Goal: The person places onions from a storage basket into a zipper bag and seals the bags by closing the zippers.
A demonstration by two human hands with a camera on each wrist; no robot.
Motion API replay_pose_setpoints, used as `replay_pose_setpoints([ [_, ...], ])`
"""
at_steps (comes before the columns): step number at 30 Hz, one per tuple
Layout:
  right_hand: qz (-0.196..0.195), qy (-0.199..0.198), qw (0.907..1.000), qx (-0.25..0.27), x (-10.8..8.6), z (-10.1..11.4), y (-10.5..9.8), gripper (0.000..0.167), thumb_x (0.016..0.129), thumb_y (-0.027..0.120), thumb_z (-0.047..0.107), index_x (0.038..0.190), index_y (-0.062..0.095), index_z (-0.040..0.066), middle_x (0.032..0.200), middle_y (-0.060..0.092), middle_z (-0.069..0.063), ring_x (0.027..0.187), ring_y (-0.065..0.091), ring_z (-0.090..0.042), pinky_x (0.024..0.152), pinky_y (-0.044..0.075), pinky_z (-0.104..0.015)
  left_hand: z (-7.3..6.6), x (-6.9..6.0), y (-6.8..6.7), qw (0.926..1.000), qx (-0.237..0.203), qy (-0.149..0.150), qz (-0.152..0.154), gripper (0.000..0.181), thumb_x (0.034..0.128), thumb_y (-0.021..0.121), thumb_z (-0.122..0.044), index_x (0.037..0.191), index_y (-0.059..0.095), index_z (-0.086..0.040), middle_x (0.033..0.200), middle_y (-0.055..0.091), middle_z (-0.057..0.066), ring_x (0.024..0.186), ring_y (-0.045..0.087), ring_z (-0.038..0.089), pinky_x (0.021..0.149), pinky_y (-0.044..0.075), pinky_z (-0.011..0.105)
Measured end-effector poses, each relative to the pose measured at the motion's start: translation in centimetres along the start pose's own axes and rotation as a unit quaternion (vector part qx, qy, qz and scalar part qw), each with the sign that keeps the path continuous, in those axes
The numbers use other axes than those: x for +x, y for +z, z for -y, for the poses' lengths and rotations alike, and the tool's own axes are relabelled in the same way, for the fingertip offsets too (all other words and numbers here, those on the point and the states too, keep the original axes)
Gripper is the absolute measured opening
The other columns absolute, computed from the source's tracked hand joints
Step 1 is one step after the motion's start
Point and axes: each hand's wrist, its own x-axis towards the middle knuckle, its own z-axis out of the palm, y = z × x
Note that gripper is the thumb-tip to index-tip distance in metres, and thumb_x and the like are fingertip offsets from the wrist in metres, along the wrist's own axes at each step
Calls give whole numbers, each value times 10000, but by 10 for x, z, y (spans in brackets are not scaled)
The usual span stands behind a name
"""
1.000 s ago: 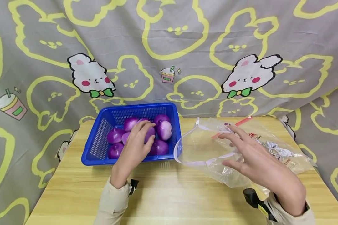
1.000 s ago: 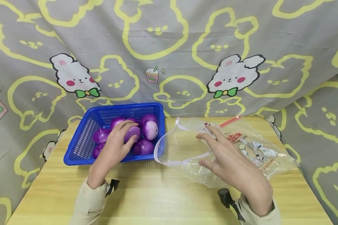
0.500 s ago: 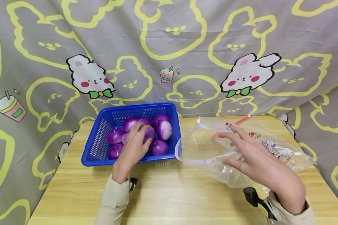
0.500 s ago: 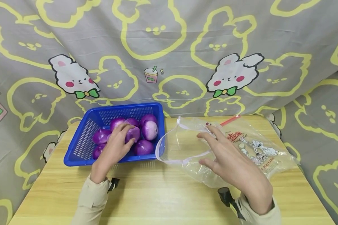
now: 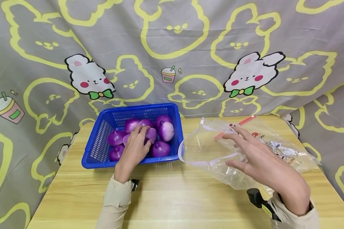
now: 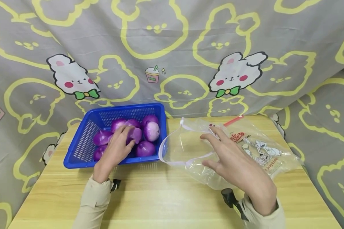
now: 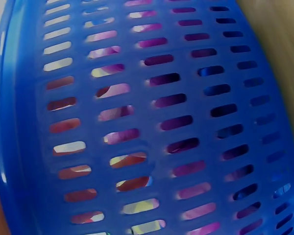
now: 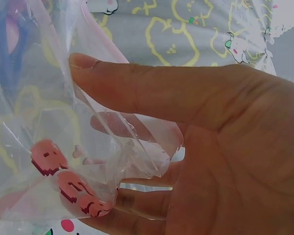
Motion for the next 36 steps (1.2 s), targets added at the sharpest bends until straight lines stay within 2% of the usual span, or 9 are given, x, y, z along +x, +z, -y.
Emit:
replay_pose_setpoints([
  [8, 23, 4, 9999, 134, -1, -1, -1, 598, 854, 801, 254, 1372, 506, 306, 1551, 342, -124, 1327, 458, -372, 953, 422, -603, 6, 1, 5, 9999, 61, 94, -64, 518, 818, 732, 3, 1308, 564, 27, 1234, 596, 252, 1085, 615, 425, 889, 507, 584],
  [14, 34, 47, 9999, 151, -1, -2, -1, 602, 850, 805, 242, 1372, 509, 285, 1548, 345, -126, 1343, 436, -379, 953, 432, -598, 8, 1, 6, 9996, 129, 228, -105, 539, 784, 776, 11, 1285, 583, 51, 1211, 625, 265, 1050, 598, 467, 910, 487, 577],
  [19, 151, 202, 9996, 106, -1, -3, -1, 634, 852, 801, 264, 1407, 497, 229, 1574, 302, -187, 1347, 408, -457, 967, 403, -653, 7, 1, 4, 9989, 126, 368, -275, 521, 764, 783, 25, 1255, 610, 42, 1186, 661, 244, 1020, 608, 465, 904, 481, 575],
  [23, 225, 297, 9993, 69, 0, -4, -1, 654, 855, 795, 293, 1425, 485, 212, 1582, 278, -214, 1337, 399, -498, 966, 385, -684, 4, 0, 1, 9990, 26, 323, -322, 525, 771, 774, 38, 1269, 606, 39, 1203, 640, 258, 1075, 615, 449, 921, 493, 575],
  [28, 225, 286, 9993, 125, 0, -5, -1, 648, 851, 800, 288, 1418, 493, 215, 1578, 288, -207, 1369, 361, -480, 980, 371, -682, 1, -1, -4, 9991, -125, 220, -330, 541, 795, 758, 47, 1305, 578, 46, 1238, 611, 273, 1115, 619, 420, 935, 507, 553],
  [36, 267, 352, 9990, 120, 0, -5, 0, 677, 855, 796, 290, 1440, 467, 195, 1579, 281, -223, 1372, 348, -495, 982, 357, -701, -7, -3, -11, 9987, -155, 222, -431, 545, 821, 748, 29, 1335, 565, 30, 1267, 604, 265, 1151, 603, 420, 968, 483, 572],
])
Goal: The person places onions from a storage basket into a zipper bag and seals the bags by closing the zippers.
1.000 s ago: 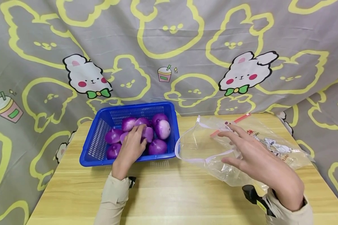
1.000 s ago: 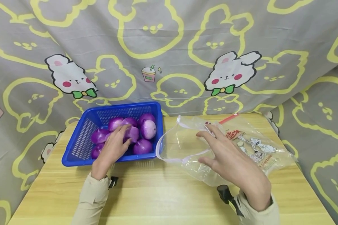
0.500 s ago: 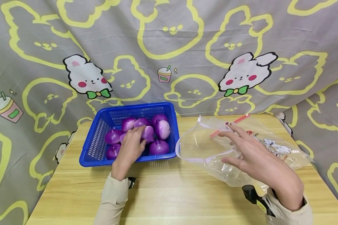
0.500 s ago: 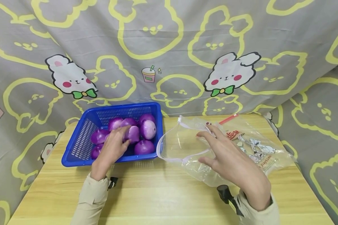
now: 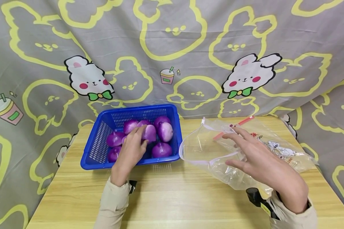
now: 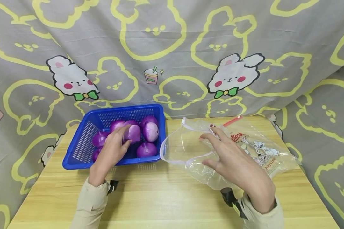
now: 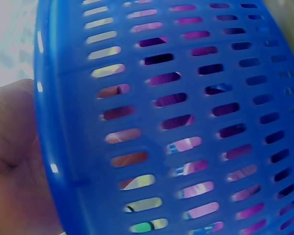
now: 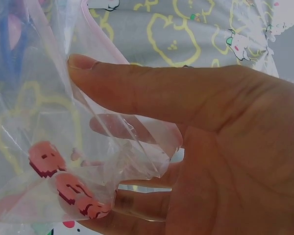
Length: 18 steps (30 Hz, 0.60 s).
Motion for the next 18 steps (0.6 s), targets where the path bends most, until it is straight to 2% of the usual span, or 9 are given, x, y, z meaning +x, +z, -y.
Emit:
replay_pose_setpoints([
  [6, -26, -28, 10000, -28, 0, 0, 0, 660, 860, 791, 294, 1433, 476, 203, 1578, 289, -210, 1387, 339, -476, 993, 355, -689, -7, -1, -6, 10000, -17, 15, -9, 539, 845, 749, 1, 1349, 557, 16, 1318, 585, 252, 1212, 576, 399, 1004, 464, 560],
  [13, -260, -300, 9992, -43, -1, 1, 0, 597, 847, 807, 241, 1375, 527, 237, 1545, 359, -149, 1382, 382, -407, 996, 398, -614, -15, -1, -11, 9999, -69, 75, -91, 537, 858, 749, -16, 1357, 552, 11, 1346, 573, 236, 1248, 556, 380, 1029, 449, 543],
  [18, -230, -260, 9994, -47, -1, 1, 0, 599, 848, 805, 238, 1378, 527, 234, 1550, 352, -156, 1396, 359, -416, 1009, 379, -627, -20, -3, -15, 9998, -64, 143, -152, 542, 861, 748, -18, 1364, 548, 12, 1355, 568, 234, 1269, 540, 380, 1048, 435, 533],
])
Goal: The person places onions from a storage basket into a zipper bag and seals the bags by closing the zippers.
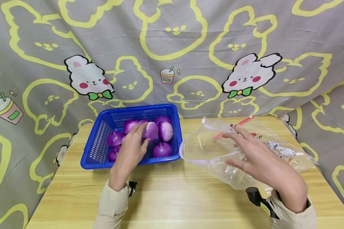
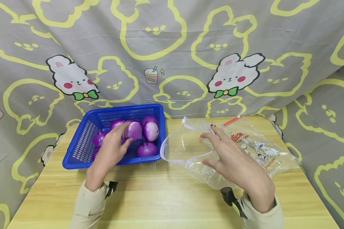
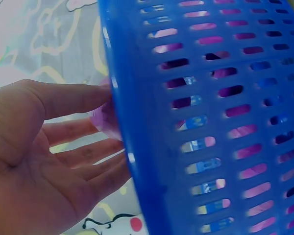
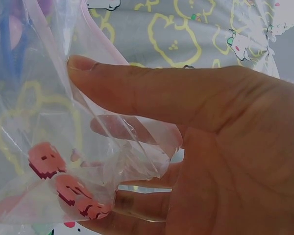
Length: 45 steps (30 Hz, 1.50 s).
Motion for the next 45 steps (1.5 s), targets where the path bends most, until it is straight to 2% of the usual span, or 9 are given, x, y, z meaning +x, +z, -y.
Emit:
replay_pose_setpoints([
  [8, 56, 35, 10000, 40, 1, 1, 0, 599, 852, 802, 243, 1383, 524, 248, 1553, 348, -159, 1423, 320, -407, 1041, 332, -643, -12, -2, -7, 9999, -91, 99, -63, 550, 869, 750, -38, 1377, 545, 3, 1372, 558, 232, 1293, 521, 386, 1056, 425, 533],
  [18, 200, 148, 9997, 31, 2, 2, 2, 640, 857, 796, 271, 1413, 484, 224, 1565, 307, -222, 1420, 313, -439, 1043, 269, -723, -34, -9, -18, 9994, -233, 247, -79, 566, 887, 752, -114, 1402, 531, -35, 1362, 576, 154, 1268, 551, 307, 1067, 436, 473],
  [22, 198, 123, 9997, 21, 2, 3, 2, 635, 867, 786, 285, 1420, 477, 245, 1569, 304, -217, 1412, 328, -438, 1032, 304, -709, -45, -12, -23, 9989, -361, 310, -50, 581, 886, 761, -143, 1412, 529, -55, 1371, 576, 126, 1270, 552, 279, 1062, 444, 456],
  [26, 186, 96, 9998, -28, 2, 5, 2, 630, 874, 780, 276, 1427, 480, 240, 1576, 309, -191, 1411, 345, -413, 1044, 316, -678, -54, -16, -26, 9981, -412, 462, -27, 590, 884, 766, -157, 1417, 530, -71, 1370, 580, 110, 1266, 554, 258, 1057, 452, 438],
  [31, 159, 92, 9997, -189, 3, 9, 4, 657, 874, 777, 272, 1447, 460, 215, 1579, 316, -167, 1312, 490, -383, 1009, 391, -634, -63, -19, -28, 9964, -426, 730, -20, 581, 882, 770, -175, 1407, 539, -77, 1357, 590, 100, 1242, 566, 250, 1060, 451, 422],
  [35, 197, 174, 9994, -242, 2, 12, 4, 706, 888, 762, 306, 1493, 409, 219, 1601, 283, -150, 1243, 552, -400, 978, 396, -677, -71, -22, -27, 9941, -465, 981, -52, 569, 884, 771, -207, 1395, 553, -84, 1357, 591, 83, 1228, 572, 248, 1070, 439, 417],
  [40, 223, 102, 9996, -132, 2, 17, 5, 701, 893, 757, 304, 1499, 417, 205, 1616, 264, -115, 1417, 358, -395, 1011, 336, -715, -79, -26, -26, 9895, -604, 1310, -57, 561, 890, 765, -230, 1398, 555, -116, 1367, 586, 54, 1230, 566, 240, 1076, 428, 427],
  [42, 188, 1, 9998, -84, 2, 19, 5, 698, 892, 760, 285, 1496, 428, 176, 1615, 261, -127, 1464, 263, -384, 1024, 356, -682, -82, -27, -25, 9879, -652, 1405, -47, 554, 891, 764, -239, 1393, 560, -126, 1369, 585, 50, 1232, 563, 245, 1070, 430, 439],
  [45, 145, -79, 9999, -43, 3, 22, 7, 714, 901, 749, 291, 1513, 405, 162, 1622, 240, -134, 1470, 247, -381, 1027, 375, -659, -85, -29, -24, 9867, -671, 1480, -17, 543, 890, 765, -253, 1383, 571, -132, 1369, 589, 48, 1236, 557, 255, 1061, 435, 452],
])
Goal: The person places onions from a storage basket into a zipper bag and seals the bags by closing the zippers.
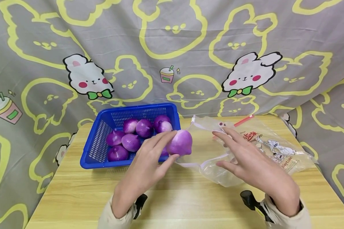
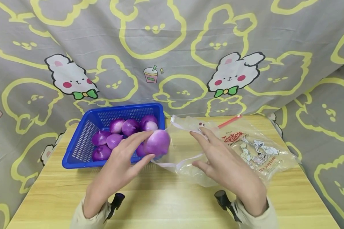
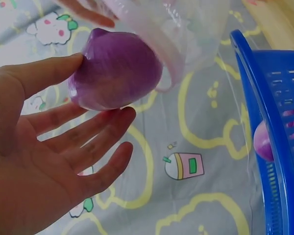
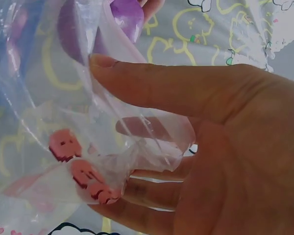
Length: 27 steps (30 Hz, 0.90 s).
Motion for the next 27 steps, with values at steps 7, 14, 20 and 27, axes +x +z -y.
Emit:
replay_pose_setpoints([
  [7, -351, -399, 9986, 26, 0, 3, 4, 719, 896, 757, 270, 1508, 408, 124, 1604, 279, -97, 1354, 446, -336, 985, 453, -584, 0, 0, 4, 9997, 133, 173, 62, 553, 882, 774, -261, 1378, 578, -118, 1346, 606, 45, 1236, 551, 233, 1070, 420, 442],
  [14, -736, -686, 9949, -30, 0, 3, 4, 756, 875, 779, 231, 1514, 387, 130, 1562, 347, -95, 1063, 637, -196, 881, 530, -482, 2, 1, 4, 9990, 274, 358, 19, 526, 866, 784, -227, 1340, 602, -92, 1317, 611, 59, 1172, 547, 237, 1020, 437, 440],
  [20, -781, -538, 9955, 71, 0, 4, 1, 834, 872, 781, 195, 1560, 311, 177, 1579, 323, -152, 1235, 559, -378, 969, 460, -610, 2, 2, 3, 9990, 315, 294, 76, 514, 866, 784, -204, 1335, 607, -88, 1332, 585, 84, 1171, 535, 244, 1014, 434, 446],
  [27, -765, -333, 9965, 81, 1, 4, 0, 823, 884, 772, 247, 1564, 310, 205, 1596, 296, -149, 1266, 523, -436, 963, 439, -653, 3, 2, 2, 9993, 295, 233, 64, 488, 886, 762, -196, 1338, 606, -98, 1343, 572, 97, 1170, 534, 249, 1023, 428, 453],
])
